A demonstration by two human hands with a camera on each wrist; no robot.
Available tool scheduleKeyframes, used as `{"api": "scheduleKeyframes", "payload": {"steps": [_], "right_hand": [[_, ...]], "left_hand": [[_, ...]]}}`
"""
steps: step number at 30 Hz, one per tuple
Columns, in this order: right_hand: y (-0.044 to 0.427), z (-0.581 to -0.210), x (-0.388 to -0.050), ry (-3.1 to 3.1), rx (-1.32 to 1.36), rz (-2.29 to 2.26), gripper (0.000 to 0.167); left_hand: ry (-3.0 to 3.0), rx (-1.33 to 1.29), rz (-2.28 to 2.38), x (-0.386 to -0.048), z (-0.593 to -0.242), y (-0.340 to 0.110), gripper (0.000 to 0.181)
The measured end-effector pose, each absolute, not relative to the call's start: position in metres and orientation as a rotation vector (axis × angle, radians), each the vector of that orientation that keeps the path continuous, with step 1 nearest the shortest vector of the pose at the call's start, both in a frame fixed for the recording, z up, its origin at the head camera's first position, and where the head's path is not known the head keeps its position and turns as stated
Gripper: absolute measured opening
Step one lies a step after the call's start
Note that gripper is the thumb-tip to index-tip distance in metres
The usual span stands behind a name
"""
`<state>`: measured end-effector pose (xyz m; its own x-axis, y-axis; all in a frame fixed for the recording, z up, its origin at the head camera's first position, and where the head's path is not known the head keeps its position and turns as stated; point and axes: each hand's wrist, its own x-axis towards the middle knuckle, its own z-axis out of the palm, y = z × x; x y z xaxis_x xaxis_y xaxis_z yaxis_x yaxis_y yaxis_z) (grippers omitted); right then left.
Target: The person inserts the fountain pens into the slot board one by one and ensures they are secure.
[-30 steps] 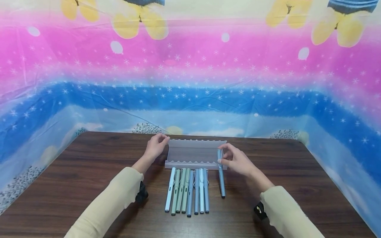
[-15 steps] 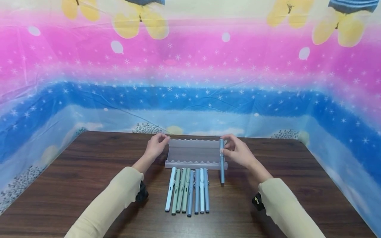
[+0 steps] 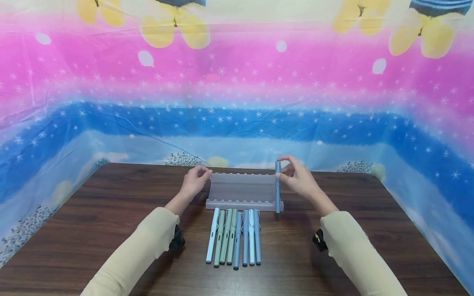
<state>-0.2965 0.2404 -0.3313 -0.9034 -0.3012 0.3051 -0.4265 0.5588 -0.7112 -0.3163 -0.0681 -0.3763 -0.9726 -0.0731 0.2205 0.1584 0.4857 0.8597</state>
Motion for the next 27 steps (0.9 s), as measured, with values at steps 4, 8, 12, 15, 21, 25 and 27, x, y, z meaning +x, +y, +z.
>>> {"api": "scheduleKeyframes", "payload": {"steps": [4,8,12,15,21,25,27], "right_hand": [[0.240,-0.328,-0.299,-2.617,0.620,1.259,0.042],[0.230,-0.313,-0.288,-2.580,0.622,1.229,0.041],[0.225,-0.305,-0.283,-2.548,0.618,1.187,0.040],[0.232,-0.316,-0.295,-2.518,0.622,1.178,0.041],[0.242,-0.335,-0.311,-2.470,0.624,1.139,0.040],[0.242,-0.341,-0.313,-2.455,0.647,1.127,0.040],[0.242,-0.342,-0.313,-2.453,0.662,1.125,0.040]], "left_hand": [[-2.510,-0.067,-1.455,-0.317,-0.376,-0.068,0.018],[-2.512,-0.061,-1.436,-0.317,-0.376,-0.068,0.019],[-2.515,-0.060,-1.448,-0.316,-0.376,-0.068,0.019],[-2.517,-0.059,-1.455,-0.315,-0.375,-0.068,0.018],[-2.513,-0.064,-1.457,-0.315,-0.374,-0.068,0.018],[-2.514,-0.063,-1.466,-0.315,-0.374,-0.068,0.017],[-2.516,-0.056,-1.466,-0.315,-0.373,-0.068,0.018]]}}
